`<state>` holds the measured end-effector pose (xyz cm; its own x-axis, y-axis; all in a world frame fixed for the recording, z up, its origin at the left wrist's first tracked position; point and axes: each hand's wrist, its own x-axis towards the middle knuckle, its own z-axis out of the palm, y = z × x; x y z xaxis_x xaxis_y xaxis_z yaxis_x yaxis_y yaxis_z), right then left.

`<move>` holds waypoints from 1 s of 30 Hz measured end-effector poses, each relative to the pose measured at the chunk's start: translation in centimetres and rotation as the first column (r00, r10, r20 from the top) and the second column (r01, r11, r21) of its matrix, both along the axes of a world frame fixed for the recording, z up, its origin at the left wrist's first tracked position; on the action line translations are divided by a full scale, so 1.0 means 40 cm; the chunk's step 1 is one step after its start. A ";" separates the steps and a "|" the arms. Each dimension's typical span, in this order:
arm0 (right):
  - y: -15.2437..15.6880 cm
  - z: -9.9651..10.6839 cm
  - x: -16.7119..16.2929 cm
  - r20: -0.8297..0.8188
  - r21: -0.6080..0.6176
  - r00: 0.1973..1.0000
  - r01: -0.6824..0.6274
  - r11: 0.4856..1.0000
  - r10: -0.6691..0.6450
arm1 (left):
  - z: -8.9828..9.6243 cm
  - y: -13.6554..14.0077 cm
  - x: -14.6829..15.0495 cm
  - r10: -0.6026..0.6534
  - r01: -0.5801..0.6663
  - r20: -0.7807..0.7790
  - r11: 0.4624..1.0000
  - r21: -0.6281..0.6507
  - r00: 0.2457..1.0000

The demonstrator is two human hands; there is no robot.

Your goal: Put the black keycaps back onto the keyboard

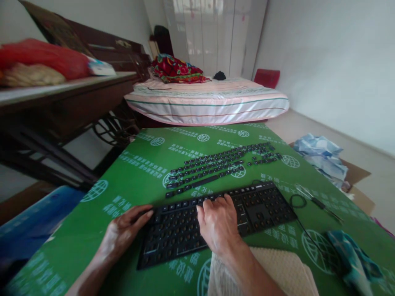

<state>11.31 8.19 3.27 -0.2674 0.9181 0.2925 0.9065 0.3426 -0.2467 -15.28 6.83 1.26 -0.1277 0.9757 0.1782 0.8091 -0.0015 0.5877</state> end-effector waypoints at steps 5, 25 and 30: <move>-0.018 -0.024 -0.014 -0.060 0.076 0.987 -0.144 0.987 0.149 | 0.003 -0.012 0.008 -0.014 0.015 0.032 1.000 -0.016 0.999; -0.065 -0.048 -0.052 -0.147 0.169 0.913 -0.357 0.919 0.381 | -0.002 -0.024 0.012 -0.032 0.036 0.092 0.998 -0.049 0.995; -0.059 -0.066 -0.052 -0.179 0.232 0.899 -0.356 0.905 0.399 | -0.007 -0.024 0.011 -0.013 0.022 0.120 0.997 -0.073 0.993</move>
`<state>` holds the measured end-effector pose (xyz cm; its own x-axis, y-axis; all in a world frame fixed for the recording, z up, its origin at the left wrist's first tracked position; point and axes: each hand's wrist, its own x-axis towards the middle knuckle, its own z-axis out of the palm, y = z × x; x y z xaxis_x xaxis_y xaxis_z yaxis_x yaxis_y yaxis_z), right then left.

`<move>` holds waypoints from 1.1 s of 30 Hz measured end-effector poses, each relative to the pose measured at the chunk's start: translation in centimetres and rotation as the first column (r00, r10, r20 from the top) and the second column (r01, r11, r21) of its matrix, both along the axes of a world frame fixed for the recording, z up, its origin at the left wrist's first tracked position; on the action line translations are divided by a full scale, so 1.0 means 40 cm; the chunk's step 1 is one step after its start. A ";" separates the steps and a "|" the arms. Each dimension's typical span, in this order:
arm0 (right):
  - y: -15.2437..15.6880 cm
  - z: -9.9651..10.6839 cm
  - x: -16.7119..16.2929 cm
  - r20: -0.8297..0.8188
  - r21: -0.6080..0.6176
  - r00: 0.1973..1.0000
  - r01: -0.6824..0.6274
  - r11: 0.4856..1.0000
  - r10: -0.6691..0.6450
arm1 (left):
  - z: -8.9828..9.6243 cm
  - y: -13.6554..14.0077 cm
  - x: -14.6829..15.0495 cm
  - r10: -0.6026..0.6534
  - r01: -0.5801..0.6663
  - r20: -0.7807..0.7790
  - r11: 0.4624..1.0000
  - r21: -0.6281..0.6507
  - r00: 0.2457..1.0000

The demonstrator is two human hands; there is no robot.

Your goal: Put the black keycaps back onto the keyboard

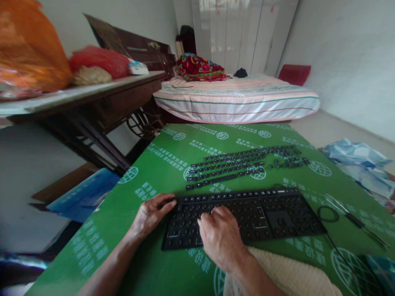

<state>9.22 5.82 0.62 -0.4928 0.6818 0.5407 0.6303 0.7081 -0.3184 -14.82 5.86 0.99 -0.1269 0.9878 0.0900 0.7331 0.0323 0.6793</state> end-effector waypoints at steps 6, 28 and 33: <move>-0.002 -0.002 -0.002 0.005 0.024 1.000 -0.005 1.000 0.005 | 0.009 0.002 0.013 0.024 -0.024 0.010 0.999 -0.031 1.000; -0.048 -0.001 -0.051 0.098 -0.056 0.985 -0.140 0.989 0.145 | 0.007 -0.002 0.025 0.061 -0.062 -0.042 0.998 -0.027 0.997; -0.049 -0.001 -0.069 0.188 -0.143 0.972 -0.116 0.983 0.142 | 0.002 -0.002 0.023 0.057 -0.058 -0.036 0.997 -0.043 0.998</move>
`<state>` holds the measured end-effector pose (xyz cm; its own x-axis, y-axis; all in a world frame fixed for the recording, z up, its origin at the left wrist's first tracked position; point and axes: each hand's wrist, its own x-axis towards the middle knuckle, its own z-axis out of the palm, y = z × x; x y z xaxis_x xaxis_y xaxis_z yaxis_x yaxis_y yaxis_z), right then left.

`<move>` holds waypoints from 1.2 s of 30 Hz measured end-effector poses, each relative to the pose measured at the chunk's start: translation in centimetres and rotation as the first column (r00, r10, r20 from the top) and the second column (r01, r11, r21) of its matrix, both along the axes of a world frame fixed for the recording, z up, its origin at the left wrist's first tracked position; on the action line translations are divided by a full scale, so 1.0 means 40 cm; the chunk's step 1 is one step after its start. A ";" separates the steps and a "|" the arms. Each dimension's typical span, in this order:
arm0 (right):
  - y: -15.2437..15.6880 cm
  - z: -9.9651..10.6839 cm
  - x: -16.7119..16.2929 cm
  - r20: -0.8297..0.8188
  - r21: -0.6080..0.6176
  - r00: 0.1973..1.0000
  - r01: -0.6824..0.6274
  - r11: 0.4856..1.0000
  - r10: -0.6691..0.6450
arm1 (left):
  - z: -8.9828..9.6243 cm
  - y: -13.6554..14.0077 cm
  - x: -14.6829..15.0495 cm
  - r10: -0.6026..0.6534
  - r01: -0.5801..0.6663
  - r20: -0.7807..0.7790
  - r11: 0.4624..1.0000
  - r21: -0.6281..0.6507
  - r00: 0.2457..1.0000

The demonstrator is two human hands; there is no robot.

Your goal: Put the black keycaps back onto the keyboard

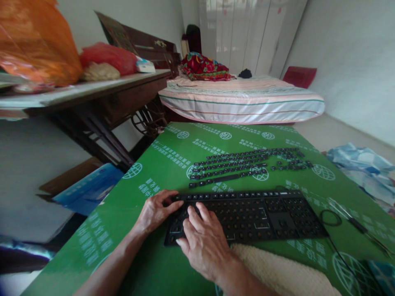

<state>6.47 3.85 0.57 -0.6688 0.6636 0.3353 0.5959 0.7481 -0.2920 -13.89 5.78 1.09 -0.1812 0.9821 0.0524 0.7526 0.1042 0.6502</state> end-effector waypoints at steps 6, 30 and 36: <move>-0.002 0.000 -0.004 0.055 -0.042 0.998 -0.003 0.999 0.006 | 0.006 -0.001 0.004 -0.008 0.008 -0.004 1.000 0.010 1.000; -0.008 -0.013 -0.004 -0.005 0.081 0.999 0.047 0.996 -0.046 | 0.005 0.003 -0.002 -0.016 0.016 -0.029 1.000 0.024 0.999; -0.012 -0.013 -0.001 -0.012 0.072 0.997 0.075 0.995 -0.074 | 0.002 0.003 -0.004 -0.014 0.015 -0.035 0.999 0.030 0.999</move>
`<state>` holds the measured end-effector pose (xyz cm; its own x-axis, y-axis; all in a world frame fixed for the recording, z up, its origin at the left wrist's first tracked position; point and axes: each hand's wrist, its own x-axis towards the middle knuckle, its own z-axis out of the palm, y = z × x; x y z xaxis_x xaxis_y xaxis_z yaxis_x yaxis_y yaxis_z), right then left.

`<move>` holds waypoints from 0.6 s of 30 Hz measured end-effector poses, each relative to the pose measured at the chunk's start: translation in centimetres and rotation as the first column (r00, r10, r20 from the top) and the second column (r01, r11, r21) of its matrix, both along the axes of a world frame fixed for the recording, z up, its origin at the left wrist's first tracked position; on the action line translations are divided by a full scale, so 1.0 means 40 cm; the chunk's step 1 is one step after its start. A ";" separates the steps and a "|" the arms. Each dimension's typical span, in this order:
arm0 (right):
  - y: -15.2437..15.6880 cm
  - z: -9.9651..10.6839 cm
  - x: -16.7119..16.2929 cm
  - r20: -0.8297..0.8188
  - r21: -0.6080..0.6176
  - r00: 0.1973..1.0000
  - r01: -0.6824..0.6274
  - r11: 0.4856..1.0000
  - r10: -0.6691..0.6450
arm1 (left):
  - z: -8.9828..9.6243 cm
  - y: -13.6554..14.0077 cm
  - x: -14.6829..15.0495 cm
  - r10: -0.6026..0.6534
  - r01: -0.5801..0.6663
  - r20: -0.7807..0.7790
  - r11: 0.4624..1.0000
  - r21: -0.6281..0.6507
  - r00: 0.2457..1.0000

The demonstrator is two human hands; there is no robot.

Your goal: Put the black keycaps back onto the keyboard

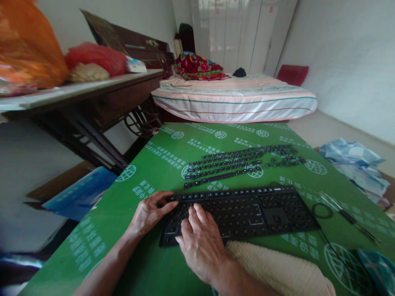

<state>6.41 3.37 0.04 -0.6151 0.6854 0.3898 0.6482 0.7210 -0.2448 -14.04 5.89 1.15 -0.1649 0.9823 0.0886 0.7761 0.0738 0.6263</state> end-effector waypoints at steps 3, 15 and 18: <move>-0.002 -0.001 0.000 0.022 0.007 0.998 0.057 0.998 -0.058 | -0.001 0.002 -0.001 -0.004 0.004 -0.007 1.000 0.015 1.000; -0.009 -0.001 0.000 0.050 -0.005 0.989 0.140 0.990 -0.140 | 0.009 0.002 0.004 0.009 -0.009 0.007 1.000 -0.001 1.000; -0.011 -0.004 0.000 0.049 -0.010 0.989 0.139 0.990 -0.139 | 0.003 0.002 0.000 -0.001 0.001 0.002 1.000 0.003 1.000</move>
<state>6.42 2.93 -0.13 -0.5313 0.7707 0.3517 0.7534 0.6197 -0.2199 -14.04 5.99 1.28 -0.1642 0.9822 0.0908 0.7750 0.0715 0.6279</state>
